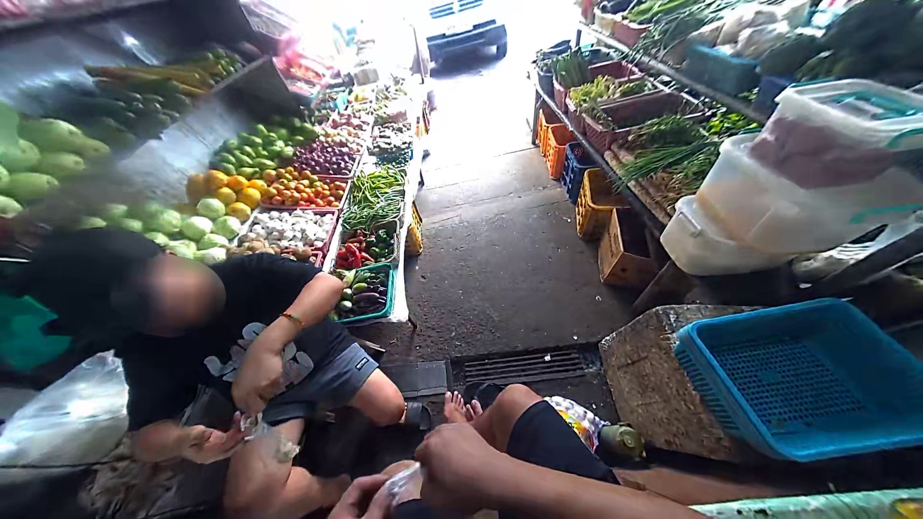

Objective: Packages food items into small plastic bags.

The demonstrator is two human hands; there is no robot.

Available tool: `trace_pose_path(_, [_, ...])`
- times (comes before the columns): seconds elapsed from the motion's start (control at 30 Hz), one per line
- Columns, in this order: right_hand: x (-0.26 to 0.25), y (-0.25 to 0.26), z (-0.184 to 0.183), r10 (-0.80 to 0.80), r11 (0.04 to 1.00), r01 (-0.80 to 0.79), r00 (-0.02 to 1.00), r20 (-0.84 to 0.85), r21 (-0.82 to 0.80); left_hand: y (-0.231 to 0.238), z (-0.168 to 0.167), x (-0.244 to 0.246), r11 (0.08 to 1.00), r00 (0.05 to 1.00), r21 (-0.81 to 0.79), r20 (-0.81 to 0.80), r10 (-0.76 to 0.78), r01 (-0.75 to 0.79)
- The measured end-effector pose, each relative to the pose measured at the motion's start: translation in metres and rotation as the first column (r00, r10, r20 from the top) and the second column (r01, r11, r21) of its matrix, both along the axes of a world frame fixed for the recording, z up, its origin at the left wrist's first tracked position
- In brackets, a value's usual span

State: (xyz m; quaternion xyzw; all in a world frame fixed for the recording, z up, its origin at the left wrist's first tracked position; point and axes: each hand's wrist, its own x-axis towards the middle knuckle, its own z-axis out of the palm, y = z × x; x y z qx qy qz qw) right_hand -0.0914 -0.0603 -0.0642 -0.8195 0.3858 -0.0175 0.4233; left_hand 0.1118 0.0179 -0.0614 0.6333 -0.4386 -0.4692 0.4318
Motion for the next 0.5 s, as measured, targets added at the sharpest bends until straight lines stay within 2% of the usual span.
trace_pose_path(0.07, [0.002,-0.009,-0.020,-0.146,0.974,0.156,0.987,-0.070,0.165,-0.013,-0.008,-0.035,1.000,0.995,0.021,0.095,-0.008,0.006])
trace_pose_path(0.1, [0.002,-0.012,-0.035,-0.252,0.918,0.248,0.967,-0.027,0.310,-0.018,-0.013,-0.047,1.000,0.988,0.025,0.156,-0.005,0.001])
trace_pose_path(0.13, [0.002,-0.012,-0.051,-0.418,0.796,0.340,0.907,0.047,0.501,-0.022,-0.018,-0.054,1.000,0.978,0.029,0.207,-0.002,-0.004])
trace_pose_path(0.17, [0.000,-0.007,-0.061,-0.607,0.581,0.355,0.788,0.100,0.732,-0.024,-0.022,-0.059,0.999,0.968,0.037,0.249,-0.006,-0.004])
trace_pose_path(0.2, [-0.002,-0.001,-0.070,-0.767,0.325,0.267,0.636,0.087,0.907,-0.025,-0.025,-0.061,0.999,0.960,0.046,0.281,-0.013,0.000])
trace_pose_path(0.23, [-0.005,0.004,-0.074,-0.858,0.127,0.124,0.511,0.046,0.984,-0.025,-0.028,-0.060,0.999,0.953,0.047,0.301,-0.012,-0.003])
trace_pose_path(0.27, [-0.005,0.009,-0.078,-0.910,0.015,0.006,0.416,0.011,1.000,-0.024,-0.031,-0.059,0.999,0.951,0.042,0.308,0.003,-0.017])
trace_pose_path(0.3, [-0.005,0.013,-0.078,-0.938,-0.034,-0.082,0.347,-0.003,0.996,-0.023,-0.034,-0.058,0.999,0.950,0.033,0.310,0.027,-0.039])
trace_pose_path(0.37, [-0.004,0.017,-0.075,-0.967,-0.029,-0.186,0.252,0.020,0.982,-0.020,-0.041,-0.058,0.995,0.952,0.014,0.291,0.095,-0.103])
trace_pose_path(0.43, [-0.002,0.019,-0.071,-0.973,0.018,-0.229,0.221,0.070,0.973,-0.020,-0.047,-0.059,0.982,0.955,0.016,0.237,0.180,-0.189])
trace_pose_path(0.5, [0.000,0.019,-0.068,-0.963,0.073,-0.228,0.237,0.128,0.971,-0.022,-0.050,-0.059,0.966,0.947,0.032,0.207,0.246,-0.258])
